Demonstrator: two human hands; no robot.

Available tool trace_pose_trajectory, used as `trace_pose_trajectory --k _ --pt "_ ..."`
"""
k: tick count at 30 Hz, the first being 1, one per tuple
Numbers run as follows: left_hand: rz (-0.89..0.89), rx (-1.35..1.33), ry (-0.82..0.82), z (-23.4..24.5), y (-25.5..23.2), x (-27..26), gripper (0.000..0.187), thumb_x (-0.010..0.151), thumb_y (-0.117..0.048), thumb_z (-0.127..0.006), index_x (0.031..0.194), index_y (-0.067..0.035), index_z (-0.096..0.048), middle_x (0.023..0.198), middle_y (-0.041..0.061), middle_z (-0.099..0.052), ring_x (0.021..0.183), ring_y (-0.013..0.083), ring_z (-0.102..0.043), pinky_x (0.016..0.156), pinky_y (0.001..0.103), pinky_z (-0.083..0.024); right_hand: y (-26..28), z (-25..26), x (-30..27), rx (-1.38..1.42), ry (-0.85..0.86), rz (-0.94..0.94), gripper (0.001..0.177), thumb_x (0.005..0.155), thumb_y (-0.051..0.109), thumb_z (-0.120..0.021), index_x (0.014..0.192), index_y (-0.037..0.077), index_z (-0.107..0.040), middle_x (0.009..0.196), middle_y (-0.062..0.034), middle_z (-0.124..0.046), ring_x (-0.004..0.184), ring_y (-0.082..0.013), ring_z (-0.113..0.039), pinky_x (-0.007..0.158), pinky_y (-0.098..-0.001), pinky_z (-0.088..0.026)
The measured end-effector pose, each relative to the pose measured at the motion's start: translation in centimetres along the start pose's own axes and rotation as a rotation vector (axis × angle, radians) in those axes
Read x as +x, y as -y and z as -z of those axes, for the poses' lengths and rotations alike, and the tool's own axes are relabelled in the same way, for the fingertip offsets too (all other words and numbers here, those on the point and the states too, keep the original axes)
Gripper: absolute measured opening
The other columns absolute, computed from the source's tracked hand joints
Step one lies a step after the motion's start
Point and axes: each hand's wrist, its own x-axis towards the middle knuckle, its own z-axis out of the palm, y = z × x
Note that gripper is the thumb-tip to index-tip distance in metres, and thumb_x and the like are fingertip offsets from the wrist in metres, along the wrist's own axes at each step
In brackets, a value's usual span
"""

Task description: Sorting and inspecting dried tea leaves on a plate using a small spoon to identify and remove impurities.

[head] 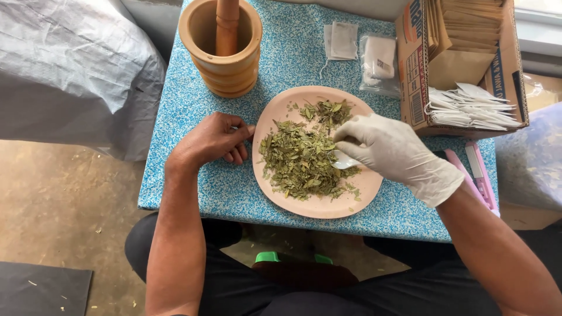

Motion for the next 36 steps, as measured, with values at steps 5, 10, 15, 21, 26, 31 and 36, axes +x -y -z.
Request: trace_pose_trajectory --k 5,10,15,21,26,31,36 --pt "-0.008 -0.004 0.0 0.1 0.3 0.1 0.043 0.112 -0.029 -0.066 0.12 0.011 -0.079 0.081 0.028 -0.082 0.065 0.0307 -0.082 0.065 0.039 -0.07 -0.8 -3.1 0.9 0.052 0.04 -0.041 0.02 0.11 0.038 -0.069 0.118 0.027 -0.083 0.104 0.0032 -0.08 0.114 -0.0203 -0.074 0.105 -0.041 -0.058" --pt "-0.01 -0.009 -0.001 0.0 0.4 0.2 0.04 0.111 -0.026 -0.066 0.119 0.011 -0.079 0.081 0.028 -0.082 0.064 0.0301 -0.082 0.065 0.039 -0.07 -1.0 -5.1 1.4 0.0 0.037 -0.039 0.019 0.105 0.049 -0.071 0.111 0.032 -0.079 0.098 0.0103 -0.076 0.112 -0.0138 -0.071 0.103 -0.0367 -0.057" --pt "-0.014 -0.001 0.002 0.0 0.6 0.4 0.04 0.111 -0.026 -0.065 0.12 0.01 -0.078 0.082 0.028 -0.082 0.065 0.0303 -0.082 0.065 0.039 -0.07 -1.5 -6.8 2.3 -0.132 0.011 -0.023 0.018 0.105 0.049 -0.07 0.108 0.032 -0.078 0.095 0.0096 -0.075 0.112 -0.0168 -0.071 0.102 -0.0384 -0.057" --pt "-0.017 -0.016 0.002 0.0 0.9 0.3 0.04 0.11 -0.026 -0.066 0.121 0.01 -0.078 0.08 0.027 -0.082 0.065 0.0294 -0.082 0.065 0.039 -0.07 0.2 -4.8 1.5 0.103 0.075 -0.117 0.014 0.103 0.042 -0.075 0.106 0.03 -0.08 0.09 0.0058 -0.075 0.101 -0.016 -0.074 0.095 -0.0381 -0.059" --pt "-0.031 -0.01 0.003 0.1 0.7 0.3 0.04 0.11 -0.026 -0.066 0.121 0.011 -0.078 0.08 0.027 -0.082 0.064 0.0295 -0.082 0.065 0.039 -0.07 0.0 -3.6 0.3 0.537 0.059 -0.148 0.007 0.098 0.022 -0.081 0.102 0.017 -0.085 0.089 0.0009 -0.078 0.093 -0.0147 -0.071 0.09 -0.036 -0.06" --pt "-0.03 -0.003 0.002 0.0 0.8 0.3 0.04 0.11 -0.025 -0.065 0.121 0.011 -0.078 0.08 0.027 -0.082 0.065 0.0295 -0.081 0.065 0.038 -0.07 -2.0 -4.5 1.2 0.755 0.055 -0.097 0.009 0.097 0.014 -0.085 0.104 0.009 -0.084 0.089 -0.0071 -0.08 0.087 -0.0167 -0.071 0.087 -0.0359 -0.064" --pt "-0.024 -0.013 -0.003 0.0 0.6 0.2 0.038 0.11 -0.025 -0.066 0.12 0.01 -0.079 0.079 0.027 -0.082 0.064 0.0297 -0.082 0.064 0.039 -0.07 -2.6 -4.9 1.6 0.83 0.063 -0.081 0.009 0.1 0.013 -0.086 0.103 0.006 -0.083 0.086 -0.0091 -0.082 0.081 -0.0151 -0.069 0.083 -0.0341 -0.063"
